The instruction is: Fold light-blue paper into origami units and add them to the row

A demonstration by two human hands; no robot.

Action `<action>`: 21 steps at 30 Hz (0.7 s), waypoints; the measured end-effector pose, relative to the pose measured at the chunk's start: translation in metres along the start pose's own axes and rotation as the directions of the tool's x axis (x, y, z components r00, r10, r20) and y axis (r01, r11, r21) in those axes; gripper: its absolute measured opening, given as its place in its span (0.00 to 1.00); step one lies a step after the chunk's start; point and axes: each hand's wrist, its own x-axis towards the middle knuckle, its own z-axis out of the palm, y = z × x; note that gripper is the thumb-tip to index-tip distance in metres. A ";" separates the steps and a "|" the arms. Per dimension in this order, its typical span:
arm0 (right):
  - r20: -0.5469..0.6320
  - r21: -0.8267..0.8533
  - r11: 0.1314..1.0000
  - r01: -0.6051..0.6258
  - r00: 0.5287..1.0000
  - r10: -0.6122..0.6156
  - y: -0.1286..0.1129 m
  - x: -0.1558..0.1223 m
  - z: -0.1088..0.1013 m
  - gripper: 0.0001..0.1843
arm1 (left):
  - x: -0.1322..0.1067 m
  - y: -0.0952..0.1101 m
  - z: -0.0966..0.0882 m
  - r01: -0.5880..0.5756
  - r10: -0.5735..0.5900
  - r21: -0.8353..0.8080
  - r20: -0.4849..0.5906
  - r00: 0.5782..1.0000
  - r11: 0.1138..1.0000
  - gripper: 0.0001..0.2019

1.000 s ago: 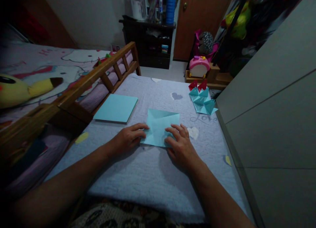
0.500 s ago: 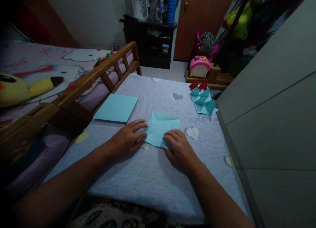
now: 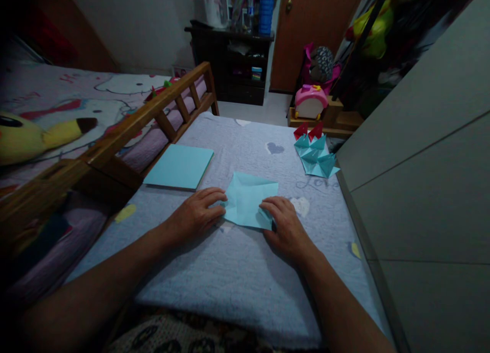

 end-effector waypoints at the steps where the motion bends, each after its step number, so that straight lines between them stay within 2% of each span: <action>1: -0.010 0.000 1.000 0.004 1.000 -0.004 0.000 0.000 0.000 0.26 | 0.000 0.000 0.000 0.007 -0.007 -0.005 -0.009 1.000 1.000 0.08; 5: -0.054 -0.002 1.000 -0.018 0.998 0.017 -0.001 0.001 0.000 0.20 | 0.000 -0.001 -0.002 0.039 -0.039 -0.010 -0.053 0.998 0.999 0.09; 9: -0.049 0.003 1.000 -0.009 0.999 0.010 -0.002 0.001 0.000 0.19 | -0.001 -0.003 -0.001 0.057 -0.054 0.036 -0.077 0.996 0.998 0.09; 14: -0.051 -0.009 1.000 0.019 0.998 -0.019 -0.005 0.002 0.000 0.13 | -0.001 -0.007 0.000 0.123 -0.112 0.076 -0.133 0.985 0.990 0.10; 17: -0.060 -0.059 0.998 0.016 0.998 -0.019 -0.005 0.002 0.002 0.14 | -0.002 -0.009 0.001 0.141 -0.138 0.010 -0.145 0.980 0.990 0.11; 21: -0.062 -0.106 0.993 -0.044 0.997 0.037 -0.003 0.001 0.004 0.21 | -0.004 -0.011 0.004 0.141 -0.148 -0.062 -0.129 0.981 0.988 0.13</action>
